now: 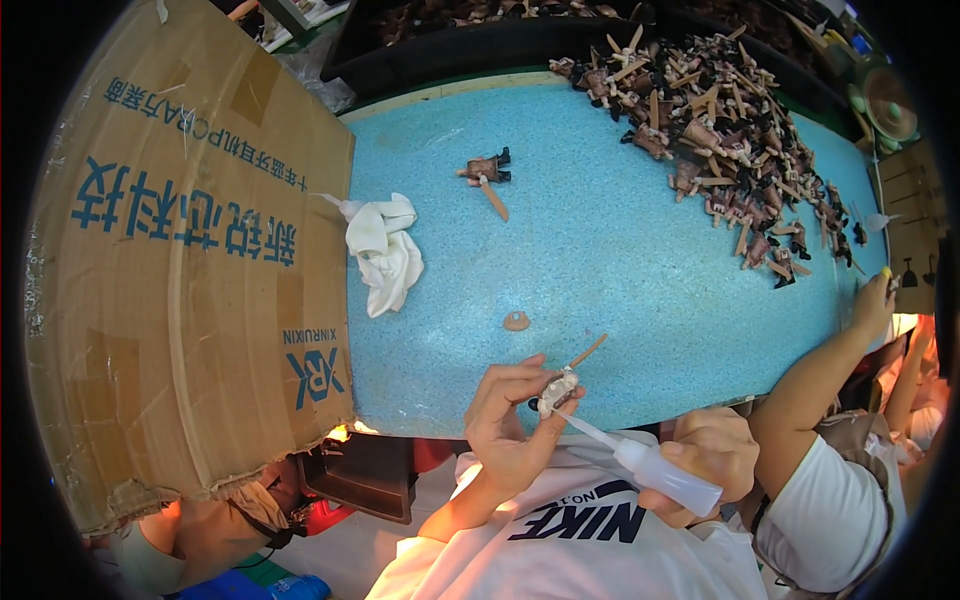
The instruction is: The person assembles plastic figurines by gluing their components together with a glue bottle.
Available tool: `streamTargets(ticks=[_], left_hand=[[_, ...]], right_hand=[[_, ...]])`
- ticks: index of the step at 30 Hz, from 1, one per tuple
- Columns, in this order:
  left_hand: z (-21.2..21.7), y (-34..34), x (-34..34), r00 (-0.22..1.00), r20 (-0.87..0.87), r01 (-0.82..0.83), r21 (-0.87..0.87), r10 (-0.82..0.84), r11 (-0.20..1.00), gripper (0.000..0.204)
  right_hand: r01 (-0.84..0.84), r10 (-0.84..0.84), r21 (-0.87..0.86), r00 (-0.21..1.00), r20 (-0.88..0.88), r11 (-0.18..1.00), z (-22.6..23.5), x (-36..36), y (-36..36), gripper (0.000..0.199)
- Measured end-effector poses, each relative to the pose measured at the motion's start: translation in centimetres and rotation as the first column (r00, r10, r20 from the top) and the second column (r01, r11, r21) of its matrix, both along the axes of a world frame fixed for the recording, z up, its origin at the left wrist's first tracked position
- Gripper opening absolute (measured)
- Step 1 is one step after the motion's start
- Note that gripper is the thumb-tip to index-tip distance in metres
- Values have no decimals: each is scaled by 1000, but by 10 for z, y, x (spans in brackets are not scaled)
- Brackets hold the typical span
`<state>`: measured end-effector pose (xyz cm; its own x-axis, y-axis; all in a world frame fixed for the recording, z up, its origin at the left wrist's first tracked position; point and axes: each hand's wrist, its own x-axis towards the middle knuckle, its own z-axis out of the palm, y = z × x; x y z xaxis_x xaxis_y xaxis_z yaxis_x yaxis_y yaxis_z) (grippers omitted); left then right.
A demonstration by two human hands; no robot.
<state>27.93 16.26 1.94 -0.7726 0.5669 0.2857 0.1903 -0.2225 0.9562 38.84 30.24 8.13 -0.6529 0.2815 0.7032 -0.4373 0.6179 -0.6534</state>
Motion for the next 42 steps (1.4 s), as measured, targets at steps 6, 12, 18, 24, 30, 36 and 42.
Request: streamTargets(ticks=[6,12,18,24,30,36,42], left_hand=[[-1,-1,-1,1000,2,-1,3,1,1000,21],[4,2,4,979,201,-52,22,47,998,24],[-1,0,1,991,131,14,49,-21,999,15],[0,-1,0,992,128,4,34,-8,999,14],[2,0,2,983,185,-7,42,-1,999,14],[0,-1,0,988,155,-13,50,5,999,14],[5,1,1,973,230,0,55,-12,999,12]], right_hand=[[72,-69,-97,997,36,993,0,3,-3,39],[97,-93,-119,995,40,988,3,2,-3,36],[106,-102,-90,994,45,990,-2,-1,-3,37],[136,-132,-97,990,49,986,-3,0,-2,35],[136,-134,-68,991,29,988,-3,-3,-5,37],[147,-143,-72,988,54,987,-3,-1,-3,36],[108,-105,-80,993,45,991,-4,-3,-3,36]])
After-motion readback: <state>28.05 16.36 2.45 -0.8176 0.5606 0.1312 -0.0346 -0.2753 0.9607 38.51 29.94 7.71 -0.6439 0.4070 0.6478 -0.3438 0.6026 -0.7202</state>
